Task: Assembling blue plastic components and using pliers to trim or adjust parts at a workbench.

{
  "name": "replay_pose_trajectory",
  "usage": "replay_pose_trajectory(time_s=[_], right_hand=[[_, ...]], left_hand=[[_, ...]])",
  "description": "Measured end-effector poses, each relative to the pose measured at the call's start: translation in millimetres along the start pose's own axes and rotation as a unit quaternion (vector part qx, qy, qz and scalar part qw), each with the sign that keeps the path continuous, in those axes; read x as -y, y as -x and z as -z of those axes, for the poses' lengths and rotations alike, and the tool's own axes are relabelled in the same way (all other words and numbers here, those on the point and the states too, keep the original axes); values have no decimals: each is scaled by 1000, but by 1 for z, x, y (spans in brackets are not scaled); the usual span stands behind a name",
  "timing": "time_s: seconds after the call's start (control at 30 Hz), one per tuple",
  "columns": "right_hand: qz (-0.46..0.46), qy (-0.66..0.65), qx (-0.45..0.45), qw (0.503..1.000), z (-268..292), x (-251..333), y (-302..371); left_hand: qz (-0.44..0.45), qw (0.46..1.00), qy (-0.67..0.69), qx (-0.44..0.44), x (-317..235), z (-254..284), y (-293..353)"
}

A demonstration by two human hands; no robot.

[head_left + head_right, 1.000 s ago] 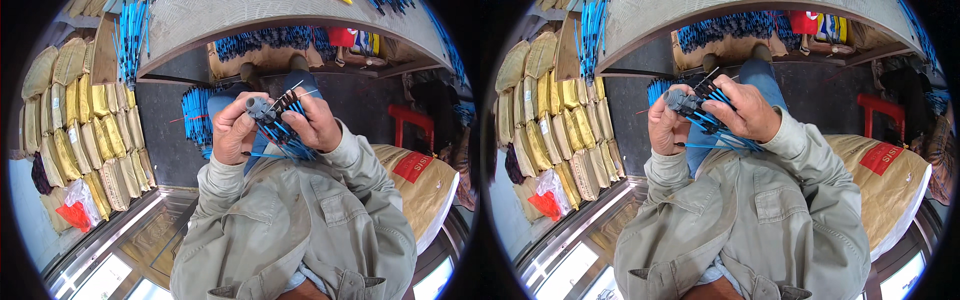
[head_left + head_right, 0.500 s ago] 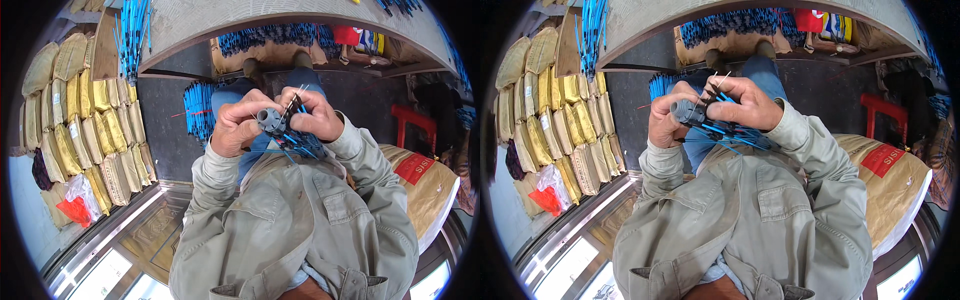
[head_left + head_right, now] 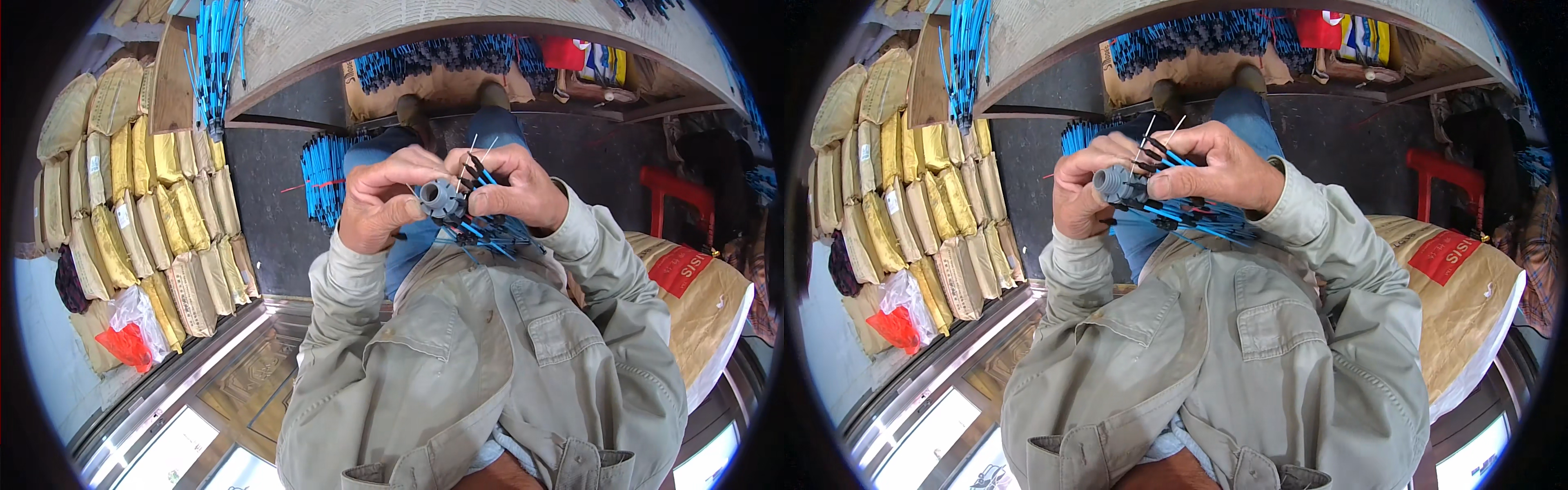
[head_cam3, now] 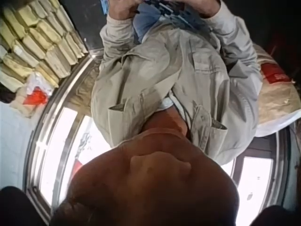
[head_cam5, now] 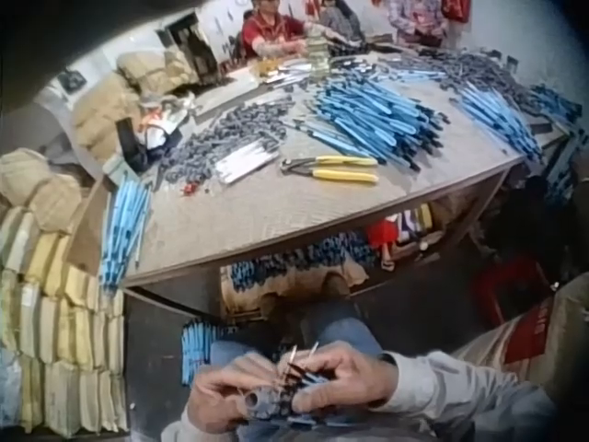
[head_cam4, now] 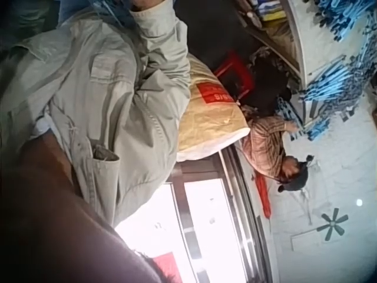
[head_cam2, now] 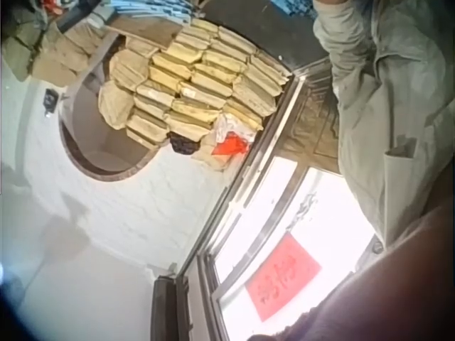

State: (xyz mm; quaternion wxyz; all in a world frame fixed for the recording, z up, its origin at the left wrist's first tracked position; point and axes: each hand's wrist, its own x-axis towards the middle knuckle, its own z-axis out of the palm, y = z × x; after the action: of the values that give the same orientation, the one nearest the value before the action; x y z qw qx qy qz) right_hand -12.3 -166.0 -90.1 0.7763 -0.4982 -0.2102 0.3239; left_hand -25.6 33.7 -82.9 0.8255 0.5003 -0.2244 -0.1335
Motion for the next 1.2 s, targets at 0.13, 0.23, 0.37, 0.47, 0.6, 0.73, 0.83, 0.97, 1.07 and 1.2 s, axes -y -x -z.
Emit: replay_pose_trajectory(time_s=[0.13,0.23,0.37,0.47,0.6,0.73,0.83,0.97,1.07,1.2], right_hand=[[-2,-2,59,998,0,7,6],[9,3,123,992,1,18,8],[197,86,-59,975,-13,35,18],[282,162,-157,933,-19,36,20],[319,275,-280,863,-28,7,18],[330,287,-281,854,-28,-6,6],[315,265,-322,853,-39,-2,7],[301,257,-361,844,-42,-8,11],[310,301,-343,834,-36,-22,15],[299,296,-335,843,-32,-21,15]], left_hand=[[-64,989,-39,124,4,11,-14],[-86,962,-69,250,-9,11,-32],[-47,947,-304,96,-52,-19,-44],[-40,936,-350,-3,-49,-45,-35],[-10,951,-276,-139,-20,-65,-14],[-12,948,-232,-218,-8,-62,-7],[-35,936,-257,-238,1,-58,-5],[-61,924,-277,-257,6,-58,-5],[-78,920,-274,-270,8,-63,-6],[-87,909,-300,-275,9,-66,-6]])
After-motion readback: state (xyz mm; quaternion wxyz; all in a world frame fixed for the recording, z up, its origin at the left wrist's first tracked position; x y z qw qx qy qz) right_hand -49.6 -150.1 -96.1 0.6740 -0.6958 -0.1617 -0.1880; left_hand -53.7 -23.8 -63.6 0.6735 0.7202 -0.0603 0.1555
